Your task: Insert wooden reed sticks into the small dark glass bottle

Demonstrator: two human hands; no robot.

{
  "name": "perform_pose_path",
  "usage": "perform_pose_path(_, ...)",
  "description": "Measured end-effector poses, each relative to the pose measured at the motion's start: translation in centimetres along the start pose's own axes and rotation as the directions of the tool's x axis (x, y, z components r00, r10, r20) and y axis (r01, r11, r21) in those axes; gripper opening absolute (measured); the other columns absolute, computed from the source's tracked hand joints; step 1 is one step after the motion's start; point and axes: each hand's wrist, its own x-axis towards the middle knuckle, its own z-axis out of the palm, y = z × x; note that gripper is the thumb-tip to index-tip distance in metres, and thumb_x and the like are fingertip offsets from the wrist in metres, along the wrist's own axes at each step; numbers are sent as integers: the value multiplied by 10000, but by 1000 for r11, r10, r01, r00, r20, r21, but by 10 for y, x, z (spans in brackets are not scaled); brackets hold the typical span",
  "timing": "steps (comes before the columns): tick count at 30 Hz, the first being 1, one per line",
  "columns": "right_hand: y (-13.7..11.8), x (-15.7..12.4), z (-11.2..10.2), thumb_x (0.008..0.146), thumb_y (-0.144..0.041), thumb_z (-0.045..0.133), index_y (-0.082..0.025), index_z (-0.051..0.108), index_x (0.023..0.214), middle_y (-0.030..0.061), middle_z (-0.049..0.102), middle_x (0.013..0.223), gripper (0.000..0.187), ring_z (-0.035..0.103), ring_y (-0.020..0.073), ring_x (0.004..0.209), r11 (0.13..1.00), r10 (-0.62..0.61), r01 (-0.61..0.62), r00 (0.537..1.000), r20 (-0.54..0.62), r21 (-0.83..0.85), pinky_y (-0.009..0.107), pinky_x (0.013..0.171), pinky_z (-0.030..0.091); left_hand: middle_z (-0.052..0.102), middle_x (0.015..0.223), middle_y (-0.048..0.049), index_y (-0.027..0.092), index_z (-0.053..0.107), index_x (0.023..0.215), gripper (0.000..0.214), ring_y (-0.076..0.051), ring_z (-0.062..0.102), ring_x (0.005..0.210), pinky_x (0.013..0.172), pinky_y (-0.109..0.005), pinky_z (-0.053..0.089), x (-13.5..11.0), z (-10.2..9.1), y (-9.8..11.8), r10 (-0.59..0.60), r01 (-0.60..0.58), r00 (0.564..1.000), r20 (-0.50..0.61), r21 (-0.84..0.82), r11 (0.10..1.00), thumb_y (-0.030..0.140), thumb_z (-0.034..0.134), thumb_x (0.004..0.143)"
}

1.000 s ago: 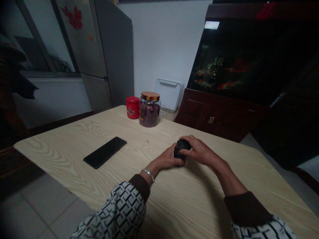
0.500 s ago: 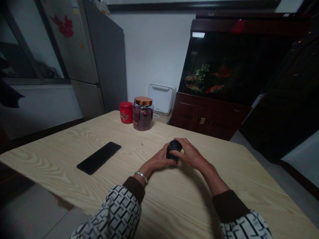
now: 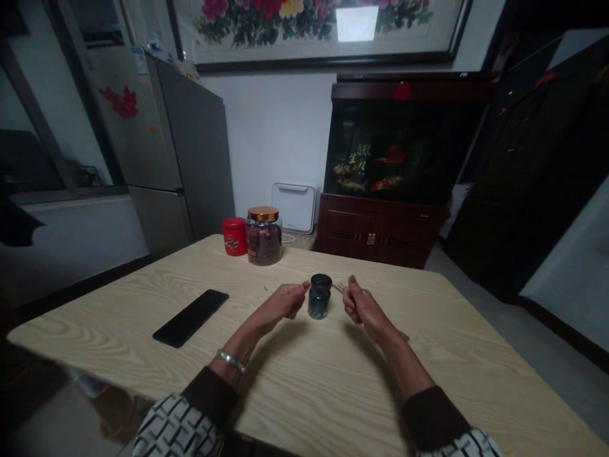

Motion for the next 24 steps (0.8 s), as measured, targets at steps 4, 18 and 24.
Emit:
perform_pose_path(4, -88, 11, -10, 783, -892, 306, -227, 266, 542, -84, 205, 494, 709, 109, 66, 438, 964, -130, 69, 964, 230, 256, 224, 424, 97, 211, 516, 63, 219, 291, 578, 700, -75, 200, 464, 492, -252, 216, 17, -5, 81, 56, -6, 967, 247, -198, 980, 886, 425, 747)
perform_pose_path(18, -63, 19, -14, 796, -884, 221, -218, 235, 535, -95, 210, 428, 715, 133, 31, 345, 765, -340, -114, 764, 548, 634, 177, 357, 148, 145, 430, 80, 221, 234, 547, 741, -71, 125, 390, 394, -218, 196, 23, -16, 44, 46, 240, 900, 434, -579, 780, 941, 315, 702)
perform_pose_path(24, -30, 23, -16, 797, -883, 229, -217, 245, 545, -100, 213, 441, 712, 134, 29, 350, 752, -280, -179, 785, 553, 635, 173, 363, 158, 157, 440, 80, 214, 223, 542, 724, -70, 134, 384, 396, -215, 190, 26, -15, 20, 93, 313, 842, 531, -623, 717, 899, 342, 743)
